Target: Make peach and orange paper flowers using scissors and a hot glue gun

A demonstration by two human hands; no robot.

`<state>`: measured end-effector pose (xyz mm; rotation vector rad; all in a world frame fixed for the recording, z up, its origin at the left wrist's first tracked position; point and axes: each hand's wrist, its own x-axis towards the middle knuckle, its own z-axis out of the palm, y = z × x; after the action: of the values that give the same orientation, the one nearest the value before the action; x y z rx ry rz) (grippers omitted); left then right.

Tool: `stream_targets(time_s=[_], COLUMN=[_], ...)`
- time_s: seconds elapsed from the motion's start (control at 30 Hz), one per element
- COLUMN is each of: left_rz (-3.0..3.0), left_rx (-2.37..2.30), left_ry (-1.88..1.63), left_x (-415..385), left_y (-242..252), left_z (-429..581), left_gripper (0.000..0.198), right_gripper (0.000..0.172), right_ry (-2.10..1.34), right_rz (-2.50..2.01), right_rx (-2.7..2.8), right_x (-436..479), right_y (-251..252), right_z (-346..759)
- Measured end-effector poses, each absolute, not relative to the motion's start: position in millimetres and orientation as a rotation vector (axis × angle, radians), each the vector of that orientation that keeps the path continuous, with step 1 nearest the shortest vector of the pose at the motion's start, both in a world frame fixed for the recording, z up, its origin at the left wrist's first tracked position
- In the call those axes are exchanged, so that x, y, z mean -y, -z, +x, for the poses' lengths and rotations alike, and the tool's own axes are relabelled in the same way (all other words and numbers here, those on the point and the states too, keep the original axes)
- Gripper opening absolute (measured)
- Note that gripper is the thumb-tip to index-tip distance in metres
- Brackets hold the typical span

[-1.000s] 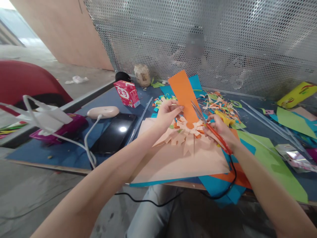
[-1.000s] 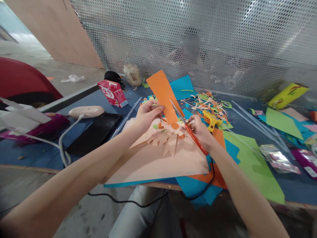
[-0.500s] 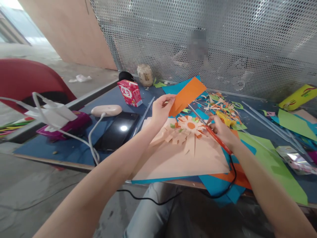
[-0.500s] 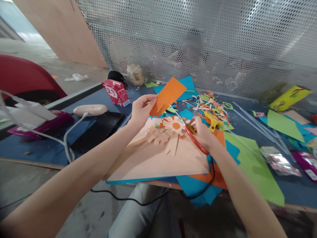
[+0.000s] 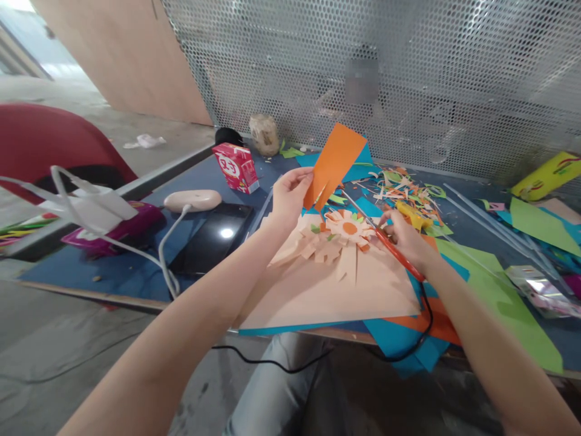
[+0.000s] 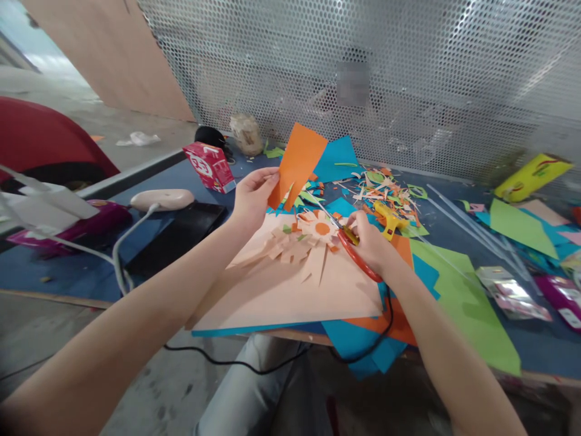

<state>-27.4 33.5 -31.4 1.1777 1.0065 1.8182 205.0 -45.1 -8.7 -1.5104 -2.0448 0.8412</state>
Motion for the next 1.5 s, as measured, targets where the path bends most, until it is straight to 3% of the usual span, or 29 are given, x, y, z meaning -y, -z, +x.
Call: stream_targets(time_s=[0.33,1.03,1.17,1.37,1.5], left_rz=[1.476,1.538,1.487,1.414,1.447], left_rx=[-0.993,-1.013,-1.004,-0.838,-0.863], left_ry=[-1.67,-1.638,-1.572,-1.285,-1.203], left_x=[-22,-22,-23,-24,-25], left_y=[31,30,30,35,39], left_z=[-19,-21,-23,-22,-22], left_gripper=[0.013,0.016,0.032,0.075,0.078], right_gripper=[0.037,0.036,0.036,0.038,0.041], right_ry=[-0.799,-0.811,-0.811,-0.805,-0.802], right_rz=[-1.495,-1.499,-1.471,-1.466,-1.483], right_rx=[2.042,2.057,2.058,2.051,2.02], right_x=[50,50,49,46,45], right_y=[6,3,3,7,7], right_z=[202,202,202,204,203])
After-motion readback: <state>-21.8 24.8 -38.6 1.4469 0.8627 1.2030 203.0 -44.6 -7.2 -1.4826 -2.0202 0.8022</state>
